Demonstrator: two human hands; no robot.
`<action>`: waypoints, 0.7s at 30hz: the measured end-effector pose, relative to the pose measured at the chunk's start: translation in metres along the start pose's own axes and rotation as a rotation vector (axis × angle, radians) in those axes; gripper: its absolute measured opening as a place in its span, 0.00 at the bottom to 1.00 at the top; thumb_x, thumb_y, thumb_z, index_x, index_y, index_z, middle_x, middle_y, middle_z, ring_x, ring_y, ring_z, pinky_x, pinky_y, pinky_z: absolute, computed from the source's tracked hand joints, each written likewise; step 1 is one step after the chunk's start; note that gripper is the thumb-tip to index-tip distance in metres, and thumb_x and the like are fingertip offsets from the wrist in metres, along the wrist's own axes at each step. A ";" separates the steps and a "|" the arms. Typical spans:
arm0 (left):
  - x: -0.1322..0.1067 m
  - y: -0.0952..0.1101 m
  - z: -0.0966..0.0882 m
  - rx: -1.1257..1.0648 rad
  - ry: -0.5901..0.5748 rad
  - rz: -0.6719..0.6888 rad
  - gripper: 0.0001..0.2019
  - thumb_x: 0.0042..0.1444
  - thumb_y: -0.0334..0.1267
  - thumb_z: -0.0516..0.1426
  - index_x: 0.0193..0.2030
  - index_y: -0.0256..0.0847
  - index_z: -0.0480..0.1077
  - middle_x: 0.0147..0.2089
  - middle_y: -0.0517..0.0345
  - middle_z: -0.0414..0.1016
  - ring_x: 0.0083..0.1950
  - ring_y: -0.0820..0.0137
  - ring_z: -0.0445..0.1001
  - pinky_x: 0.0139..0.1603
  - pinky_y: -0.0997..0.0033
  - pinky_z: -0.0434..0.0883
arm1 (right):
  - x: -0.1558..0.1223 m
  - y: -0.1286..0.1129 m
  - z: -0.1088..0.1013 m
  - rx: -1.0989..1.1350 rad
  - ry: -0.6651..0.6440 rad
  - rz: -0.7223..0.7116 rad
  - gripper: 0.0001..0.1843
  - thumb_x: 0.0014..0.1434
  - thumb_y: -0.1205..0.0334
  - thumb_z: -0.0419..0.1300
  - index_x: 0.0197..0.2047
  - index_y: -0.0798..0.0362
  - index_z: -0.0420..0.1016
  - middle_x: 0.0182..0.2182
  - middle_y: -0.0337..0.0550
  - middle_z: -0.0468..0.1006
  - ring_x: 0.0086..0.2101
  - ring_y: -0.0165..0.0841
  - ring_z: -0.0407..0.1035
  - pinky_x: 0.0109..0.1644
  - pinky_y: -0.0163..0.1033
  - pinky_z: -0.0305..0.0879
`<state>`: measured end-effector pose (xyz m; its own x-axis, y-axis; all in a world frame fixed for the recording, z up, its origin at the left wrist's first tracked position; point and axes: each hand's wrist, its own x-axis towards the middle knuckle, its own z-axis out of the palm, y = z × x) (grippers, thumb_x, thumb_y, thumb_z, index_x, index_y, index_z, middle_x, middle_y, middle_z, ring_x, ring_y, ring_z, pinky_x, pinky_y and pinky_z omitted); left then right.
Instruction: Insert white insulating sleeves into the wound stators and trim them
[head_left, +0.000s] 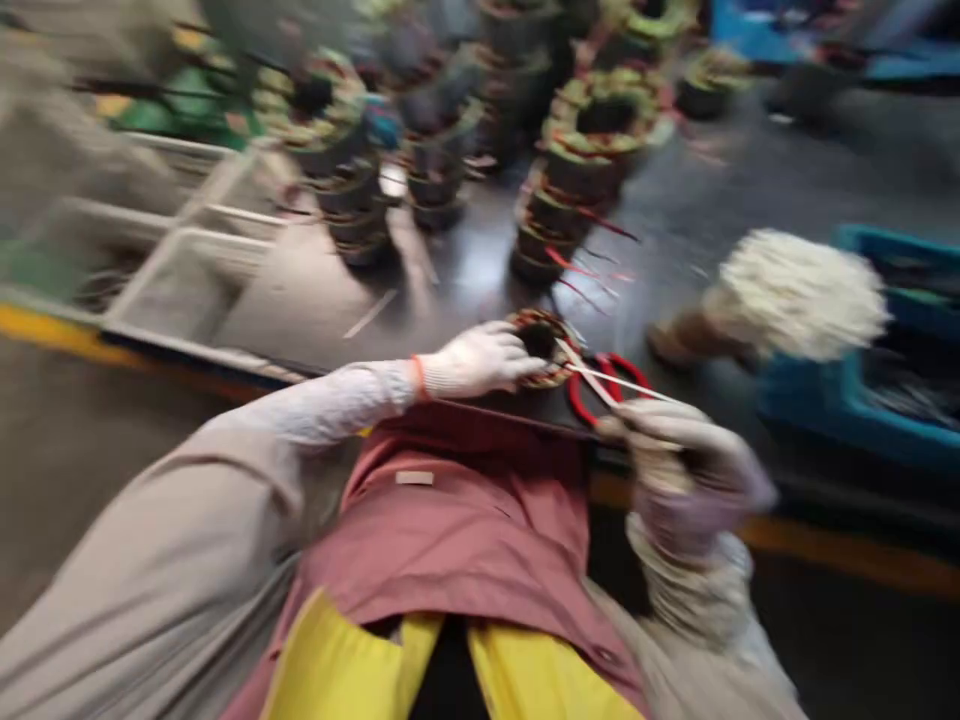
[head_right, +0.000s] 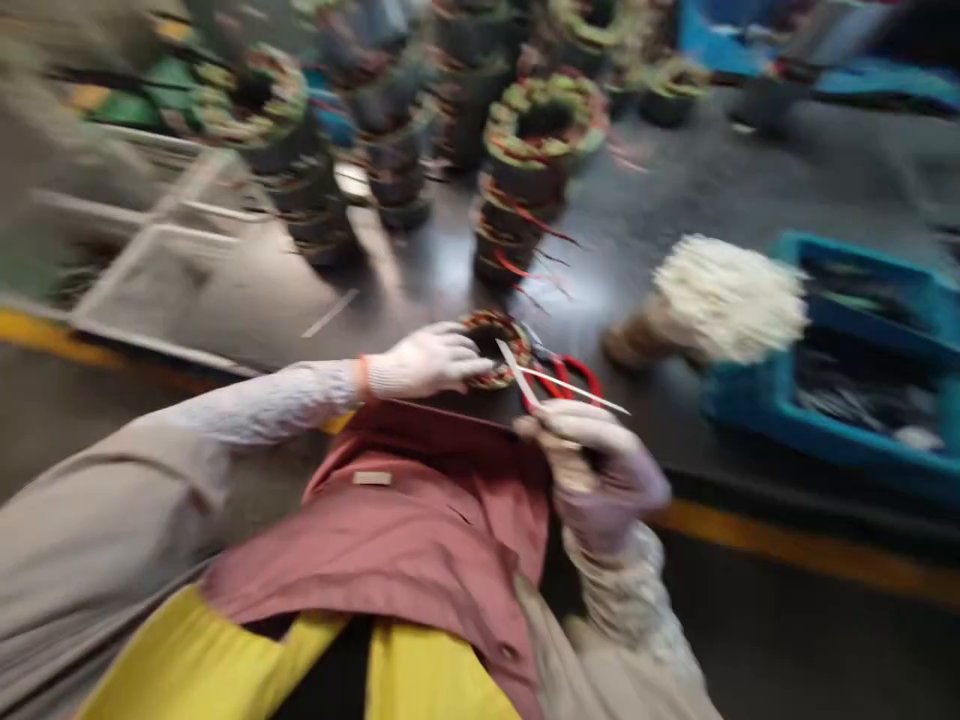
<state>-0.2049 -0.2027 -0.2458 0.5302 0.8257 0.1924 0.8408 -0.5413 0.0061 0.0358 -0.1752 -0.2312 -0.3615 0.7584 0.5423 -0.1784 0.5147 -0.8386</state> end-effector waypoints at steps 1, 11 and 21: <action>0.003 -0.009 0.008 -0.008 0.041 0.006 0.23 0.66 0.45 0.58 0.64 0.36 0.70 0.51 0.44 0.81 0.54 0.60 0.78 0.63 0.53 0.69 | -0.014 -0.008 -0.014 -0.031 0.004 -0.010 0.08 0.59 0.70 0.67 0.41 0.50 0.75 0.40 0.39 0.81 0.34 0.31 0.80 0.35 0.38 0.82; 0.013 0.009 0.016 -0.067 0.032 -0.116 0.22 0.67 0.44 0.56 0.64 0.37 0.70 0.56 0.42 0.80 0.60 0.56 0.76 0.67 0.46 0.66 | -0.048 0.006 -0.010 -0.277 0.218 -0.035 0.07 0.63 0.68 0.63 0.44 0.49 0.76 0.38 0.41 0.83 0.34 0.32 0.81 0.37 0.38 0.82; 0.018 0.006 0.020 -0.299 0.103 -0.198 0.17 0.67 0.45 0.55 0.56 0.45 0.77 0.53 0.52 0.82 0.56 0.63 0.77 0.67 0.51 0.63 | -0.058 -0.007 -0.017 -0.195 -0.107 -0.053 0.10 0.64 0.69 0.62 0.46 0.46 0.76 0.45 0.42 0.83 0.45 0.35 0.81 0.46 0.42 0.82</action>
<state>-0.1884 -0.1875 -0.2622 0.3344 0.9070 0.2561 0.8489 -0.4079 0.3361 0.0736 -0.2155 -0.2557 -0.4532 0.6867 0.5684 -0.0237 0.6281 -0.7778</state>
